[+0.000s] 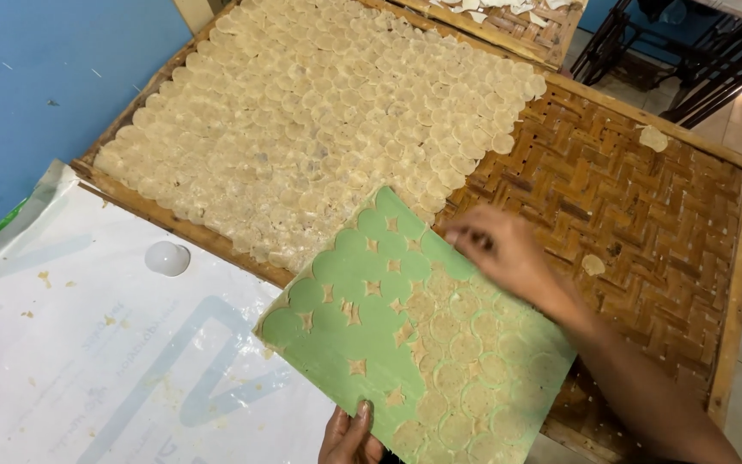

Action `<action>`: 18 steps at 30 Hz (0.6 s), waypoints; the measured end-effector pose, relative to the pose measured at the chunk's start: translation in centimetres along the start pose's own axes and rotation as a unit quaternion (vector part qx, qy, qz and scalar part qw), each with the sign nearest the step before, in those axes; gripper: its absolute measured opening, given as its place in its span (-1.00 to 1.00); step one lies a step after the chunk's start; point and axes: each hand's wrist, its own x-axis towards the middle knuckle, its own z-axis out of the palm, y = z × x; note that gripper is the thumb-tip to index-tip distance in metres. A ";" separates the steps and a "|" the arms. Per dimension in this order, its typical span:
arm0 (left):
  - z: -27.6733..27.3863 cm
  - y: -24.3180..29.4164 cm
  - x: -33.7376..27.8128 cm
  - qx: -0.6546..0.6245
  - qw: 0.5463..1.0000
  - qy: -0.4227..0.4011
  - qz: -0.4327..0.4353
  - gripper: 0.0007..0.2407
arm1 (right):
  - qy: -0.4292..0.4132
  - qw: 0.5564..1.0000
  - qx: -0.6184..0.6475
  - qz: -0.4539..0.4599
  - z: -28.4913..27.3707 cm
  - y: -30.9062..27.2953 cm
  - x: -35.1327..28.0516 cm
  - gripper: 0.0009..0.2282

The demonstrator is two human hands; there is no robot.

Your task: Picking up small round food items from a template sheet and placing them onto a large woven drying tray.

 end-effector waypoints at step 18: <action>1.3 0.4 -0.3 -0.017 1.000 0.013 -0.008 -0.55 | -0.118 0.976 -0.080 -0.163 2.0 -4.2 -4.0 -0.91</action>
